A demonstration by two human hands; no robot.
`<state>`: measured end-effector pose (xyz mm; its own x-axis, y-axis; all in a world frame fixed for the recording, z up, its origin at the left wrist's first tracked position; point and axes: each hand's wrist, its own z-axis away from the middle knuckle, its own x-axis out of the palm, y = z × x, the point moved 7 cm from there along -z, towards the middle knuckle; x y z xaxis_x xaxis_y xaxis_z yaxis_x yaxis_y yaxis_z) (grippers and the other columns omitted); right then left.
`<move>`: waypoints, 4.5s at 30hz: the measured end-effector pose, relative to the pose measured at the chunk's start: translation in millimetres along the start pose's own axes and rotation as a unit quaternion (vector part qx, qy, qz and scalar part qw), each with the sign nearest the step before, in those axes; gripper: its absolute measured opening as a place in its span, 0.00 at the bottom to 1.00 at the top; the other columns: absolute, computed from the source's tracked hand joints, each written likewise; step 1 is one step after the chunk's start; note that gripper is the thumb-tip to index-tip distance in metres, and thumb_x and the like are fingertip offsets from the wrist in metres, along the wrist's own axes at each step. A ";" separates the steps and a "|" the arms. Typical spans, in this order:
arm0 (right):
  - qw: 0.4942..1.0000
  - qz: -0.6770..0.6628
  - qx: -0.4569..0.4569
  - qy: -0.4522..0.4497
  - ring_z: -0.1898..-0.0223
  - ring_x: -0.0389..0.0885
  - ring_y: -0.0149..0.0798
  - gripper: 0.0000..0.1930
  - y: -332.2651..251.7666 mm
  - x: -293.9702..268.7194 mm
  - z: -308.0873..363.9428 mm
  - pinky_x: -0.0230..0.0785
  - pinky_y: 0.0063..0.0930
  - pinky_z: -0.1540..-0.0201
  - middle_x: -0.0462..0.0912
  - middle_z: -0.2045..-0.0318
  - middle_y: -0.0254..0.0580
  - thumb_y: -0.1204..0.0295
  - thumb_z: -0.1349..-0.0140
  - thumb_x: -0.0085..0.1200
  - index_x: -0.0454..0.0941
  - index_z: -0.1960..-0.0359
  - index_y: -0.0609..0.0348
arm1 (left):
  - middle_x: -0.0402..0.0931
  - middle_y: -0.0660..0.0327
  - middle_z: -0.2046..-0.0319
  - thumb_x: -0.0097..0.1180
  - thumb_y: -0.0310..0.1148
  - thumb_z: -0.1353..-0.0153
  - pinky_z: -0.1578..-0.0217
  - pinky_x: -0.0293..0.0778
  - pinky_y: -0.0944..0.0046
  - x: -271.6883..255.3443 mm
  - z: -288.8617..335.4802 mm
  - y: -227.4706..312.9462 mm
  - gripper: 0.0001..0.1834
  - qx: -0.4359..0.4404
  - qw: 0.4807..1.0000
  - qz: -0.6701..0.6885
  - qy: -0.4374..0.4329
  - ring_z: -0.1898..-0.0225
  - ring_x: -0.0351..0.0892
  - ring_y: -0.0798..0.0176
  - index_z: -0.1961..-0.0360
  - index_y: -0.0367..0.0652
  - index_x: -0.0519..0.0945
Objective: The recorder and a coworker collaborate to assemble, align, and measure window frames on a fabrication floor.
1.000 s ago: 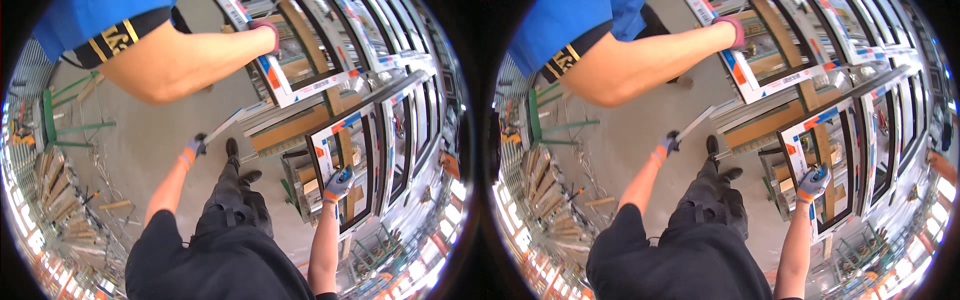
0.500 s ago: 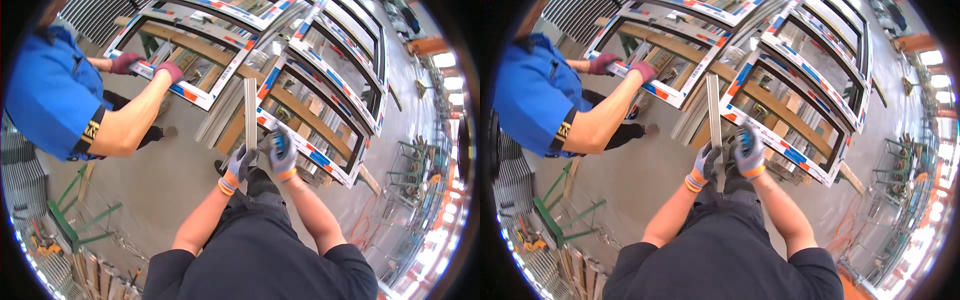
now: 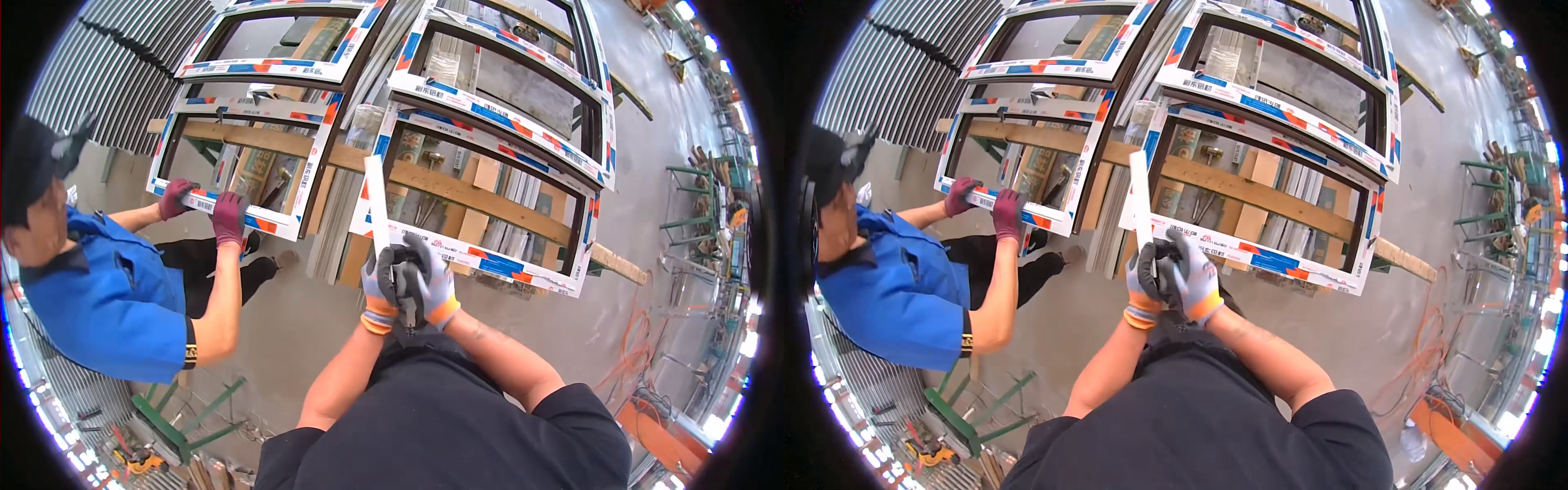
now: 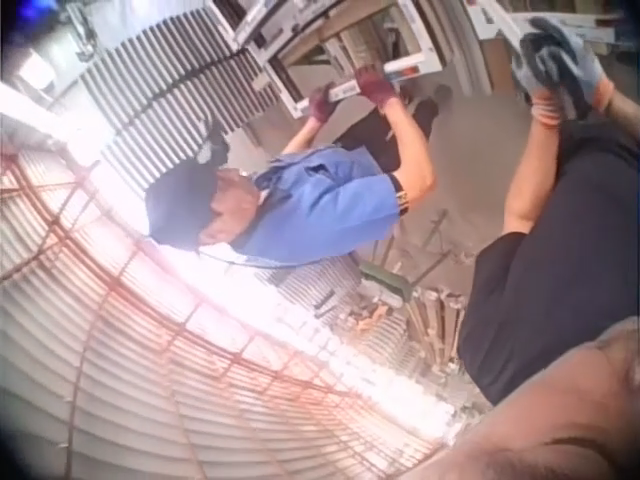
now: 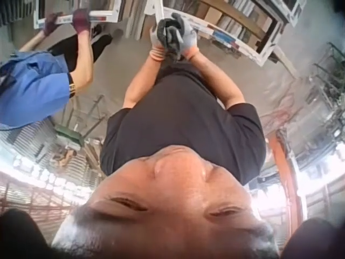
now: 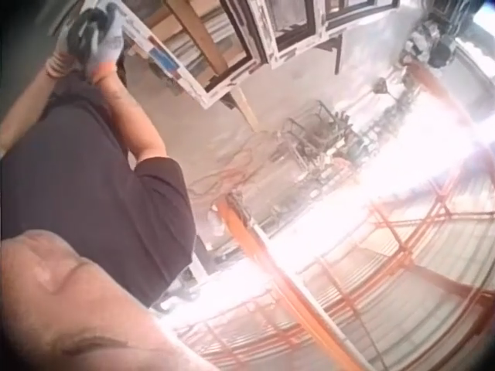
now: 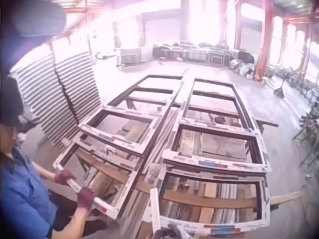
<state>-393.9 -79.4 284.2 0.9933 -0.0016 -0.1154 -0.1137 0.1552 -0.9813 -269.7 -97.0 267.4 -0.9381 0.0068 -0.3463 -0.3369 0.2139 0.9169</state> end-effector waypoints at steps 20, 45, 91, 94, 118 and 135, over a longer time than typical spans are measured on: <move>0.889 -0.369 0.214 0.168 0.81 0.74 0.30 0.04 86.2 46.9 -118.4 0.65 0.27 0.81 0.73 0.81 0.34 0.73 0.36 0.45 0.72 0.64 0.56 | 0.81 0.57 0.72 0.72 0.41 0.47 0.73 0.75 0.62 -43.2 -13.3 -59.9 0.21 -0.295 0.911 -0.227 -0.176 0.79 0.79 0.66 0.57 0.41 0.80; 0.935 0.197 0.182 0.233 0.48 0.78 0.63 0.30 106.0 30.6 -216.4 0.71 0.50 0.45 0.79 0.49 0.67 0.50 0.29 0.43 0.68 0.38 0.65 | 0.81 0.45 0.53 0.48 0.51 0.30 0.53 0.74 0.46 -42.8 -63.0 -159.0 0.25 -0.252 0.912 -0.215 -0.244 0.52 0.79 0.38 0.38 0.51 0.73; 0.919 0.342 0.111 0.160 0.53 0.82 0.63 0.25 -0.2 -139.3 -470.4 0.75 0.49 0.50 0.82 0.54 0.63 0.48 0.33 0.49 0.81 0.57 0.61 | 0.82 0.44 0.57 0.52 0.50 0.32 0.57 0.76 0.47 -43.5 -47.6 -158.3 0.23 -0.282 0.934 -0.180 -0.129 0.55 0.80 0.37 0.45 0.46 0.79; 0.934 0.272 0.132 0.192 0.50 0.81 0.62 0.25 15.1 -130.8 -495.4 0.74 0.49 0.49 0.83 0.56 0.62 0.48 0.32 0.48 0.79 0.56 0.61 | 0.82 0.45 0.56 0.53 0.50 0.32 0.55 0.76 0.49 -45.9 -51.5 -152.4 0.24 -0.317 0.921 -0.154 -0.163 0.53 0.80 0.39 0.43 0.48 0.78; 0.968 0.115 0.137 0.174 0.56 0.84 0.57 0.30 29.5 -123.1 -507.8 0.77 0.45 0.54 0.84 0.61 0.62 0.45 0.36 0.56 0.76 0.57 0.68 | 0.82 0.47 0.54 0.53 0.46 0.31 0.52 0.75 0.57 -48.0 -53.4 -154.2 0.23 -0.372 0.898 -0.120 -0.200 0.51 0.82 0.45 0.40 0.45 0.77; 0.949 0.244 0.188 0.070 0.54 0.81 0.64 0.22 78.4 4.5 -198.3 0.72 0.52 0.50 0.83 0.60 0.64 0.54 0.31 0.47 0.71 0.51 0.63 | 0.82 0.47 0.61 0.54 0.47 0.31 0.59 0.75 0.54 -38.7 -61.3 -153.8 0.22 -0.262 0.947 -0.092 -0.164 0.60 0.80 0.49 0.48 0.39 0.78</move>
<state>-402.2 -263.1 176.3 0.8087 0.0336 -0.5872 -0.5183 0.5128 -0.6844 -186.5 -190.0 151.9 -0.8133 0.3378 -0.4736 -0.5661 -0.2717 0.7783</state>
